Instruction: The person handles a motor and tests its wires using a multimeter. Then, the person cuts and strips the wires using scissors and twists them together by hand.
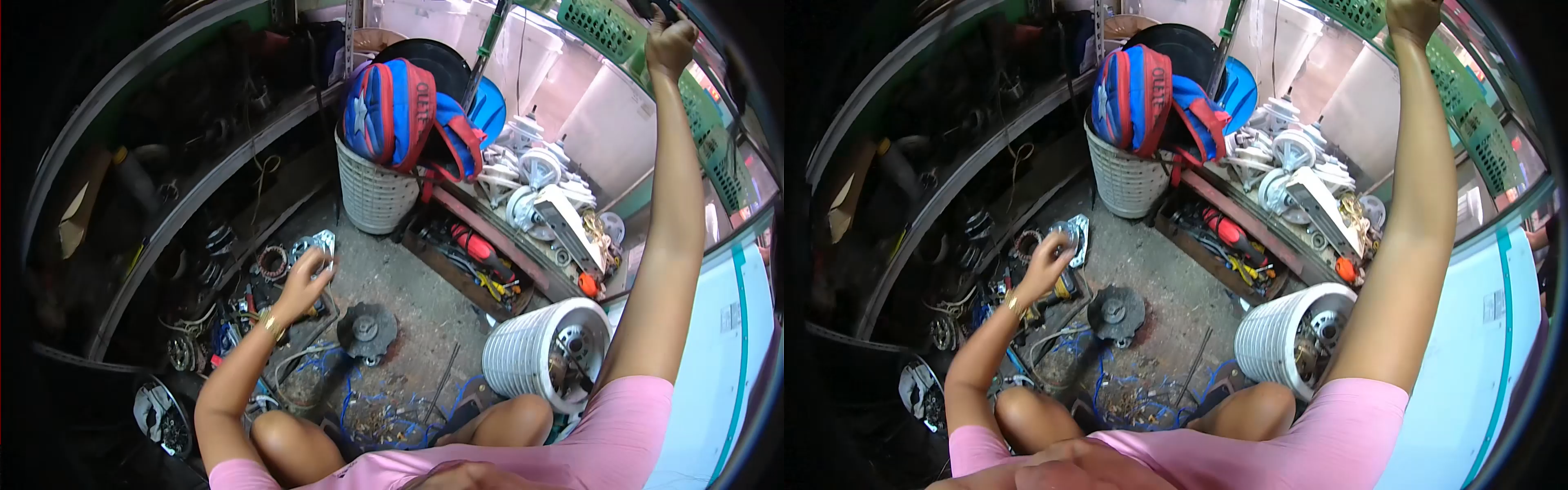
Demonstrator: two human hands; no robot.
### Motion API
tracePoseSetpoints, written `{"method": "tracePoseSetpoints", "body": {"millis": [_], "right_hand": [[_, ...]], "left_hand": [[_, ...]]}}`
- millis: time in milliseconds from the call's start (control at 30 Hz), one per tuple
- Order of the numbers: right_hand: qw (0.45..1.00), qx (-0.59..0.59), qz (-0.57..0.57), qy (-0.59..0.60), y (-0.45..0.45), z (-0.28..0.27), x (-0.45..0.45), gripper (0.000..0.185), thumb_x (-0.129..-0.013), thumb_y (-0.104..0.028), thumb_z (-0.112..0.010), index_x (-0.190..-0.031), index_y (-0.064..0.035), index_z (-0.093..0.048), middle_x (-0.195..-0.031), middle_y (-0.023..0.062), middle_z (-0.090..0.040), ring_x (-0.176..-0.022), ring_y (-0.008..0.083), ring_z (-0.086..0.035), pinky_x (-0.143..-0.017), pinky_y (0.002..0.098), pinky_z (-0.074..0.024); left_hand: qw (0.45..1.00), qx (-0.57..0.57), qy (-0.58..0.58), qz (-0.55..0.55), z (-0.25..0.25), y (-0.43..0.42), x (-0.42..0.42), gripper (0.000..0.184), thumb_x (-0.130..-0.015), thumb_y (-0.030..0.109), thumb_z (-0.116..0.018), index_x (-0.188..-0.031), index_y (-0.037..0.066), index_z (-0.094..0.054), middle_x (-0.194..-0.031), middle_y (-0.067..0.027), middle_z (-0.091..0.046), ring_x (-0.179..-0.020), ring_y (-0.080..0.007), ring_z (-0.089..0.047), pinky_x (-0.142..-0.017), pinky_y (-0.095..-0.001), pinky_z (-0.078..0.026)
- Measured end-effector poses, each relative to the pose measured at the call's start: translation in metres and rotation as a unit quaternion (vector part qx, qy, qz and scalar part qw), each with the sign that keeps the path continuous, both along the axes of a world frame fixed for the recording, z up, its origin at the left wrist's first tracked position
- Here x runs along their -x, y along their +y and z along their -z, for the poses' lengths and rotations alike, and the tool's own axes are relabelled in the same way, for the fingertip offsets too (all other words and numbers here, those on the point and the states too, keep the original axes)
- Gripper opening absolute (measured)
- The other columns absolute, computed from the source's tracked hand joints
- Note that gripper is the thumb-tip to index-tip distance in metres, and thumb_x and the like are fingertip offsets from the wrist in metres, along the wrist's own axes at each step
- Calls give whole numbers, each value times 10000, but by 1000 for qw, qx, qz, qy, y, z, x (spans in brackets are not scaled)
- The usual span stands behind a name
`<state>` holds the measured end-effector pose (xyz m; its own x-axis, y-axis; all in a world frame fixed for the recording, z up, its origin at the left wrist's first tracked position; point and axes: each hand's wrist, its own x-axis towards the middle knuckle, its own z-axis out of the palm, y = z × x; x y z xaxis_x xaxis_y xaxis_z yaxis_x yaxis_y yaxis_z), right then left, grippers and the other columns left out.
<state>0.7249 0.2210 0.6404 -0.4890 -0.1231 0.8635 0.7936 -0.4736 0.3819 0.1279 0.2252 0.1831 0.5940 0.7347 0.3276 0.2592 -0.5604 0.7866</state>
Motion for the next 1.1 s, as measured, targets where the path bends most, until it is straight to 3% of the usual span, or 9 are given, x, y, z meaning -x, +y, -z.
{"method": "tracePoseSetpoints", "body": {"millis": [100,300,467,600,700,833,867,967,1100], "right_hand": [[991,12,-129,-9,-49,54,102,415,-823,-312,-676,-986,44,-539,-921,180,-554,-877,341,-546,-743,416,-448],[917,210,-324,96,-161,239,329,421,-816,-170,-686,-1126,38,-491,-1053,193,-511,-962,330,-515,-860,392,-414],[789,376,-454,169,-228,319,446,323,-760,-69,-693,-1061,-34,-581,-1023,148,-518,-960,319,-538,-812,400,-460],[717,512,-444,163,-256,333,462,338,-699,-7,-645,-1016,-123,-649,-933,87,-578,-804,264,-617,-660,338,-517],[649,631,-396,153,-261,332,450,470,-680,47,-598,-1080,-195,-641,-905,80,-607,-754,215,-629,-637,313,-514],[355,678,-386,515,-268,343,421,587,-725,55,-568,-1263,-171,-504,-922,149,-623,-710,182,-616,-625,301,-484],[368,691,-330,527,-268,354,407,580,-727,-9,-626,-1267,-171,-492,-954,156,-621,-766,236,-616,-672,360,-490],[654,636,-63,405,-277,411,391,520,-738,-85,-666,-1231,-153,-514,-1060,161,-587,-920,283,-587,-783,397,-477],[674,524,-292,430,-301,429,427,464,-798,-267,-675,-1216,-132,-526,-1260,143,-498,-1165,312,-460,-970,422,-378]], "left_hand": [[944,223,-195,142,-66,-1,-64,269,-930,204,-535,-1121,17,-565,-1059,-38,-574,-962,-111,-527,-802,-260,-462],[720,299,-510,363,-180,-104,-84,797,-872,392,-621,-1452,112,-153,-1341,-140,-432,-1144,-249,-523,-922,-396,-464],[781,392,-485,40,-162,-165,-9,435,-807,147,-679,-1183,97,-467,-1020,-56,-598,-936,-198,-620,-777,-372,-548],[858,362,-362,-41,-141,-195,57,703,-772,112,-709,-1323,192,-279,-1232,-85,-461,-975,-251,-590,-807,-439,-522],[897,380,-189,-123,-112,-190,95,717,-762,146,-723,-1295,103,-246,-1200,-139,-466,-945,-231,-595,-757,-402,-544],[935,323,8,-148,-84,-187,132,710,-700,238,-783,-1217,18,-350,-1010,-126,-559,-863,-164,-584,-703,-301,-508],[938,319,17,-135,-85,-191,137,610,-742,237,-747,-1203,-15,-436,-1004,-97,-599,-881,-136,-587,-748,-266,-492],[915,385,-78,-91,-63,-192,147,529,-789,231,-699,-1219,3,-491,-1044,-62,-616,-887,-120,-599,-784,-247,-480],[844,500,-188,-48,-50,-206,139,339,-879,298,-599,-1147,92,-571,-1048,-31,-639,-895,-122,-633,-756,-268,-531]]}}
